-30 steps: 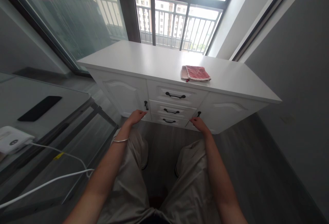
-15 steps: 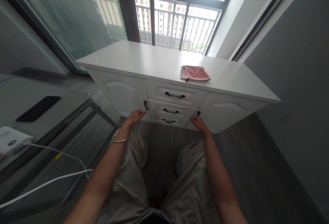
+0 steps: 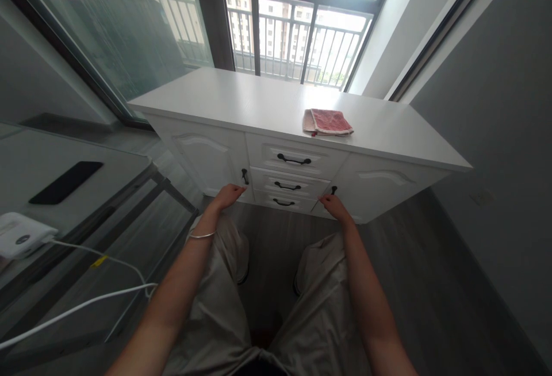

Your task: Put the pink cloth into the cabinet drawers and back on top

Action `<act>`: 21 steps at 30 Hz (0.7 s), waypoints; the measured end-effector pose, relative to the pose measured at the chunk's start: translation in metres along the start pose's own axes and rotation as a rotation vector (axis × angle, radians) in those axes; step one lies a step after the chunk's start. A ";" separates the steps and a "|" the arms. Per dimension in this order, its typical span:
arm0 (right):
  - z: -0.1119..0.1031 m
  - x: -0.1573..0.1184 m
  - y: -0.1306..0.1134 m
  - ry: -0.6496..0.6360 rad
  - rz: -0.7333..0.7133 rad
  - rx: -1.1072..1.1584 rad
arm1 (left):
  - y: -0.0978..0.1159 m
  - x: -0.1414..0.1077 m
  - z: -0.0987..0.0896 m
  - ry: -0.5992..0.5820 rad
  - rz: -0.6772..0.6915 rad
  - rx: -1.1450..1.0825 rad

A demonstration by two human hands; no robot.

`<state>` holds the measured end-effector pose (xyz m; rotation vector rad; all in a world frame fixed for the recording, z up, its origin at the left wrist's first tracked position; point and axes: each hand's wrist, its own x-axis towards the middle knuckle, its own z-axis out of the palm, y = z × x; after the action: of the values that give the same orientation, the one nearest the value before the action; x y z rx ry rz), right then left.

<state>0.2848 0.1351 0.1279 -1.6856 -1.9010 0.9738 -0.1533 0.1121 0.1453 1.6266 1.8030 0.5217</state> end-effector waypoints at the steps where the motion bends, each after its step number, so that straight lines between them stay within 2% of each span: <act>1: 0.000 0.000 0.000 -0.002 0.003 -0.002 | 0.000 0.000 0.000 -0.001 0.002 0.001; 21: 0.000 -0.002 -0.006 0.003 0.023 0.007 | 0.002 -0.002 -0.002 0.014 -0.001 -0.046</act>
<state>0.2810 0.1329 0.1320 -1.7072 -1.8785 0.9853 -0.1531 0.1102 0.1484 1.5942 1.7889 0.5718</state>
